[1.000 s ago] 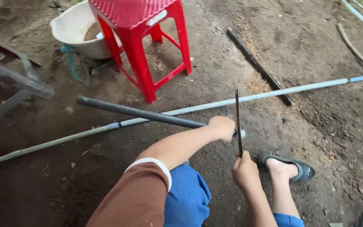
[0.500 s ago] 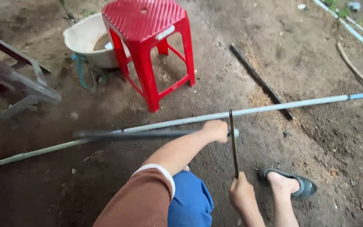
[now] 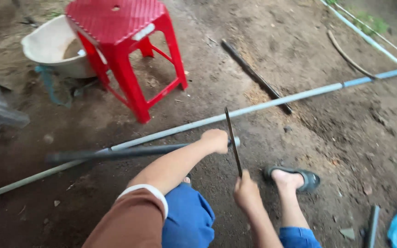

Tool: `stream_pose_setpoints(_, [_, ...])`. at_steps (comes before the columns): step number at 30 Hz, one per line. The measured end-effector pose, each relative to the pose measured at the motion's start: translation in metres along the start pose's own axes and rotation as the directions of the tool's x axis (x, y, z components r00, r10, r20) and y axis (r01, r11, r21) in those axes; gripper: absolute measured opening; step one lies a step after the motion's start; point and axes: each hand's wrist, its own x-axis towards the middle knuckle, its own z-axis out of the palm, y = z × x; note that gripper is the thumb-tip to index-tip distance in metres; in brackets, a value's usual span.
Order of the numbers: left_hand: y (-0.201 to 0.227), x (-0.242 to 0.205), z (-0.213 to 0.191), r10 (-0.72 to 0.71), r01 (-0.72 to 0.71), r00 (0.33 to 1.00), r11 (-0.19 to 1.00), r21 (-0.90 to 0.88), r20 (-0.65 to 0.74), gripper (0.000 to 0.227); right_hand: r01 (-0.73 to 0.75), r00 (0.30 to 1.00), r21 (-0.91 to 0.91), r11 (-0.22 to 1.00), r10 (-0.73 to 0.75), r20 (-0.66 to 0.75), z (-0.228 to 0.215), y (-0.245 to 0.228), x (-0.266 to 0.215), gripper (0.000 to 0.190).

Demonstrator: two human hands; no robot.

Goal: A person is sitting on the ground and using a hacksaw blade to cut a black plastic pipe.

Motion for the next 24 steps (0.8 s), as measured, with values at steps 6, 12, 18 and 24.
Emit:
stream_pose_setpoints(6, [0.004, 0.011, -0.005, 0.069, -0.064, 0.997, 0.991, 0.114, -0.036, 0.028, 0.009, 1.0, -0.033, 0.999, -0.009, -0.007, 0.001, 0.007, 0.006, 0.026])
stream_pose_setpoints(12, [0.012, -0.009, 0.003, 0.022, -0.034, 0.994, 0.993, 0.116, 0.108, 0.02, 0.045, 0.998, -0.047, 0.998, -0.047, -0.039, 0.022, 0.024, 0.016, 0.023])
stream_pose_setpoints(18, [-0.014, 0.012, -0.016, -0.046, 0.046, 0.997, 0.999, -0.007, -0.058, 0.029, 0.09, 0.992, -0.051, 0.995, -0.094, -0.079, 0.027, 0.017, 0.003, 0.021])
stream_pose_setpoints(24, [0.026, -0.005, -0.006, 0.066, -0.072, 0.997, 0.984, 0.16, 0.043, 0.022, 0.072, 0.995, 0.042, 0.997, -0.069, -0.069, -0.011, -0.005, 0.023, 0.024])
